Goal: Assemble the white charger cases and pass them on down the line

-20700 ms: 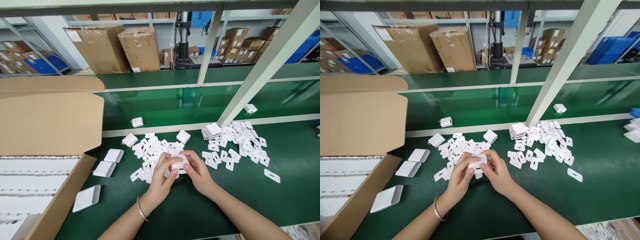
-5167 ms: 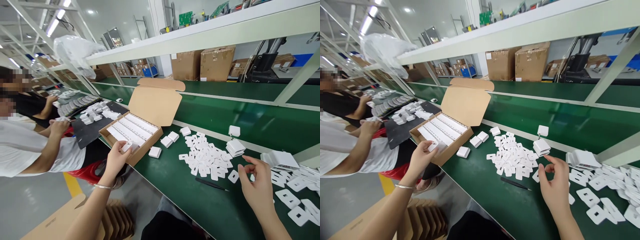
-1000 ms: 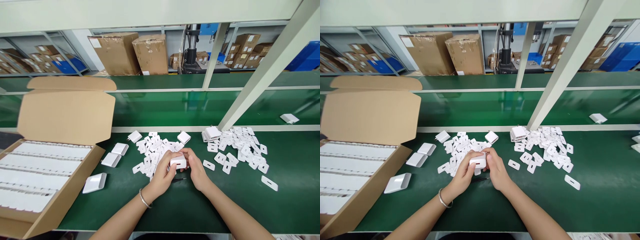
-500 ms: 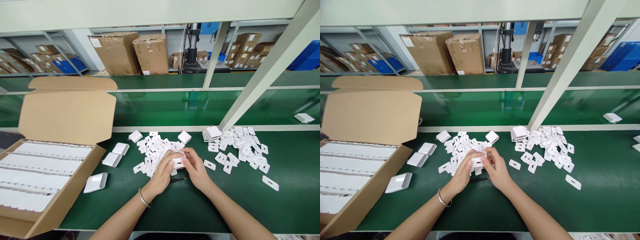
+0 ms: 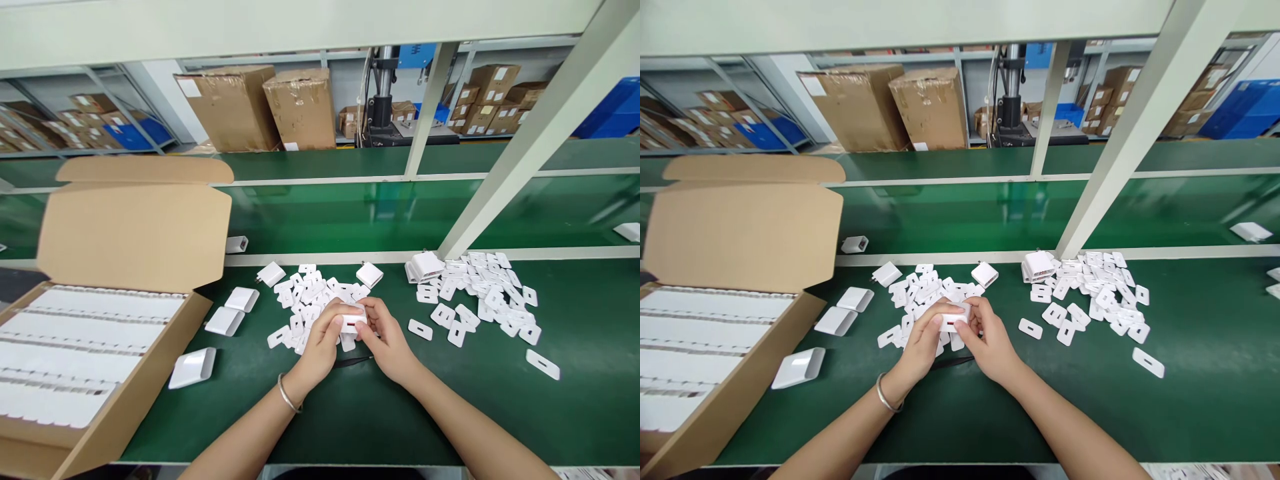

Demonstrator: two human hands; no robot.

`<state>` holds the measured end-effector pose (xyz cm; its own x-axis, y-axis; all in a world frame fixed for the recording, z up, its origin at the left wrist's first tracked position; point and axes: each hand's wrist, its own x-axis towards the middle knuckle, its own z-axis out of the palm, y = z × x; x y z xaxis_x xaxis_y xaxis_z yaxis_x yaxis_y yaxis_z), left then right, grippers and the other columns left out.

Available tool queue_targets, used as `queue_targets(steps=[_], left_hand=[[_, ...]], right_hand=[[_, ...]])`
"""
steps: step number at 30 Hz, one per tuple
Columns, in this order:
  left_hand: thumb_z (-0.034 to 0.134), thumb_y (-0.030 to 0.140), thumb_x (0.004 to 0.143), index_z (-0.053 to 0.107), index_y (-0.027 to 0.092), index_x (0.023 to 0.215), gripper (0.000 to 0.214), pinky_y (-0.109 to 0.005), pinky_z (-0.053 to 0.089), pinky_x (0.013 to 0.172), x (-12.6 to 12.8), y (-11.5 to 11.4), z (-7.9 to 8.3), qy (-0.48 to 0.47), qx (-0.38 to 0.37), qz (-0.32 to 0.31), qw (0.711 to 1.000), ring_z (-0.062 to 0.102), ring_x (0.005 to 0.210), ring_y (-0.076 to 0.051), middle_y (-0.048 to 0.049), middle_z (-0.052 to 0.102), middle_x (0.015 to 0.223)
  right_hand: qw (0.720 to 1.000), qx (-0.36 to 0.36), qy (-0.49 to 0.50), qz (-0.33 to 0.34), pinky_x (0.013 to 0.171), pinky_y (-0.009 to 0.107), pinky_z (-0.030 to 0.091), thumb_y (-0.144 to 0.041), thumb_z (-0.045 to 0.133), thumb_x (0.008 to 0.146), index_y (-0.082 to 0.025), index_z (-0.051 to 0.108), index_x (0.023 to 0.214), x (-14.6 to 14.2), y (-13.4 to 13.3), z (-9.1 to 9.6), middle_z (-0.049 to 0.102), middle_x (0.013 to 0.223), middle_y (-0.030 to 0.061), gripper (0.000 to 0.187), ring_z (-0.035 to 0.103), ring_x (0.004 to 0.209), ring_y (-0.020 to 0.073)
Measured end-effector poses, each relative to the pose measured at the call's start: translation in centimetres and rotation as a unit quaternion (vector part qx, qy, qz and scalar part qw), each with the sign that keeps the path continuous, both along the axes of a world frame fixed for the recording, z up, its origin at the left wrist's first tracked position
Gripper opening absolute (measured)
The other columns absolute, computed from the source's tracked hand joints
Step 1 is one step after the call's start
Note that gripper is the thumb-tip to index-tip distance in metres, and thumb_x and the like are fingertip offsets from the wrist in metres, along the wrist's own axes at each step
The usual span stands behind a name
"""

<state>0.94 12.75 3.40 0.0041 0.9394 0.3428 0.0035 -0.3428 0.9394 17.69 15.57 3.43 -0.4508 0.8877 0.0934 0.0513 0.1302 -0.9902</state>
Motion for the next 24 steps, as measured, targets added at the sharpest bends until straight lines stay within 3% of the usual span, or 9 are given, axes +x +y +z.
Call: queue_targets(steps=[4, 10, 14, 20, 24], left_hand=[[0.042, 0.045, 0.113, 0.073, 0.030, 0.126, 0.037, -0.039, 0.048, 0.098, -0.2, -0.6, 0.0, 0.040, 0.011, -0.020, 0.999, 0.060, 0.107, -0.023, -0.0062, 0.065, 0.113], [0.022, 0.057, 0.112, 0.068, 0.033, 0.137, 0.058, -0.046, 0.047, 0.099, -0.8, -1.1, -0.1, 0.033, 0.020, -0.083, 0.996, 0.057, 0.109, -0.027, -0.0079, 0.055, 0.117], [0.027, 0.057, 0.112, 0.067, 0.033, 0.139, 0.053, -0.045, 0.047, 0.097, -0.9, -1.1, 0.2, 0.070, 0.043, -0.075, 0.994, 0.056, 0.108, -0.027, -0.0076, 0.054, 0.117], [0.037, 0.039, 0.115, 0.065, 0.035, 0.138, 0.037, -0.036, 0.047, 0.090, -0.6, -1.1, 0.8, 0.110, 0.092, -0.046, 0.989, 0.058, 0.104, -0.022, -0.0053, 0.055, 0.114], [0.038, 0.039, 0.114, 0.069, 0.031, 0.131, 0.037, -0.034, 0.047, 0.082, -0.5, -1.0, 0.6, 0.111, 0.072, -0.020, 0.991, 0.057, 0.093, -0.021, -0.0046, 0.057, 0.104]], right_hand=[[0.999, 0.026, 0.041, -0.003, 0.076, 0.035, 0.054, -0.059, 0.057, 0.104, -0.026, 0.052, 0.129, 0.0, -0.1, 0.2, 0.065, 0.106, 0.0051, 0.041, 0.064, 0.090, 0.0213], [0.995, 0.086, 0.048, -0.002, 0.084, 0.038, 0.056, -0.060, 0.055, 0.104, -0.028, 0.052, 0.135, 0.4, -0.2, 0.7, 0.064, 0.120, 0.0082, 0.044, 0.065, 0.106, 0.0256], [0.995, 0.095, 0.043, 0.002, 0.082, 0.038, 0.055, -0.060, 0.054, 0.105, -0.029, 0.050, 0.137, 0.5, -0.3, 0.8, 0.064, 0.117, 0.0075, 0.045, 0.065, 0.102, 0.0246], [0.995, 0.091, 0.037, 0.016, 0.083, 0.037, 0.055, -0.060, 0.051, 0.106, -0.029, 0.051, 0.135, 0.6, -0.3, 1.1, 0.065, 0.113, 0.0069, 0.042, 0.065, 0.103, 0.0250], [0.997, 0.071, 0.021, 0.024, 0.083, 0.038, 0.055, -0.060, 0.043, 0.109, -0.027, 0.051, 0.133, 0.6, -0.3, 1.2, 0.065, 0.099, 0.0039, 0.041, 0.064, 0.087, 0.0221]])
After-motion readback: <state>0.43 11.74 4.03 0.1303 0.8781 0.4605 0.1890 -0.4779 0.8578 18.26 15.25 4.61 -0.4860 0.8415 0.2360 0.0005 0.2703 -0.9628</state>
